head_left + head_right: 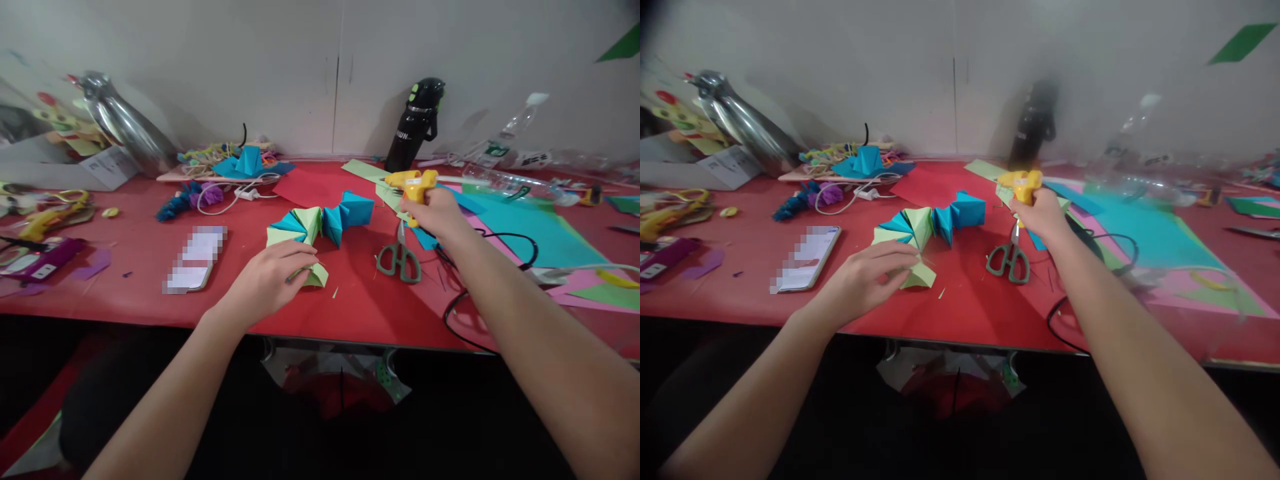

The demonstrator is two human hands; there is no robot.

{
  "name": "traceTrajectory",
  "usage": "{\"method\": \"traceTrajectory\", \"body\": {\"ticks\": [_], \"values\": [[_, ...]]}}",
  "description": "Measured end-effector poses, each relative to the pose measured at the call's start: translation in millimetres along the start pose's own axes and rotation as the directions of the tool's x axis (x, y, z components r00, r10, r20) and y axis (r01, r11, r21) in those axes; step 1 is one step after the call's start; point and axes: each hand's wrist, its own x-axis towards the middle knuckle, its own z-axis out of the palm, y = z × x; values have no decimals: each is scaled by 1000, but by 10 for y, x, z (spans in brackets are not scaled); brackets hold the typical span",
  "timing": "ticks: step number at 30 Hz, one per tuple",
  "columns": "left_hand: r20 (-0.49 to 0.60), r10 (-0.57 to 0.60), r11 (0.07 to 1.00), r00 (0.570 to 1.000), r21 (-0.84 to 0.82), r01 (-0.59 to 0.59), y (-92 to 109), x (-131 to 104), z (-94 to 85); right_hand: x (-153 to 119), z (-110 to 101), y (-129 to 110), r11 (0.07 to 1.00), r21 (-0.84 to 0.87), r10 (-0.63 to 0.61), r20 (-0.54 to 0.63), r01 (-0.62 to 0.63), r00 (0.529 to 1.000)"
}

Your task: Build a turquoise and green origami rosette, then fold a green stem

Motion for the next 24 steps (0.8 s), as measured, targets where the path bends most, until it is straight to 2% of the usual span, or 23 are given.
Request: {"method": "traceTrajectory", "body": {"ticks": [3, 7, 12, 14, 16, 17, 18, 20, 22, 24], "values": [[0, 11, 1000, 1000, 0, -11, -11, -11, 13, 274, 265, 44, 993, -71, 93, 27, -91, 995], [12, 26, 1000, 1000, -7, -25, -13, -18, 18, 395, 558, 59, 985, -135, 118, 67, -109, 991], [15, 28, 1000, 1000, -12, -28, -12, -18, 22, 275, 613, 114, 977, -185, 108, 22, -102, 994], [18, 22, 1000, 1000, -11, -22, -17, -20, 29, 116, 574, 131, 983, -170, 47, -93, -63, 995], [18, 23, 1000, 1000, -16, -23, -22, -19, 40, -89, 544, 127, 991, -108, -108, -245, 84, 964], [18, 26, 999, 1000, -21, -25, -22, -16, 47, -190, 539, 113, 982, -71, -186, -252, 174, 950], [14, 33, 999, 999, -27, -33, -22, -12, 55, -278, 541, 91, 972, -28, -234, -216, 233, 948], [1, 46, 998, 999, -33, -46, -18, -4, 67, -386, 569, 27, 964, 41, -258, -98, 263, 961], [-9, 48, 999, 999, -25, -48, -14, 1, 71, -396, 620, -46, 963, 53, -266, -9, 266, 964], [-10, 45, 999, 999, -13, -45, -11, 2, 65, -346, 681, -106, 960, 12, -280, 19, 280, 960]]}}
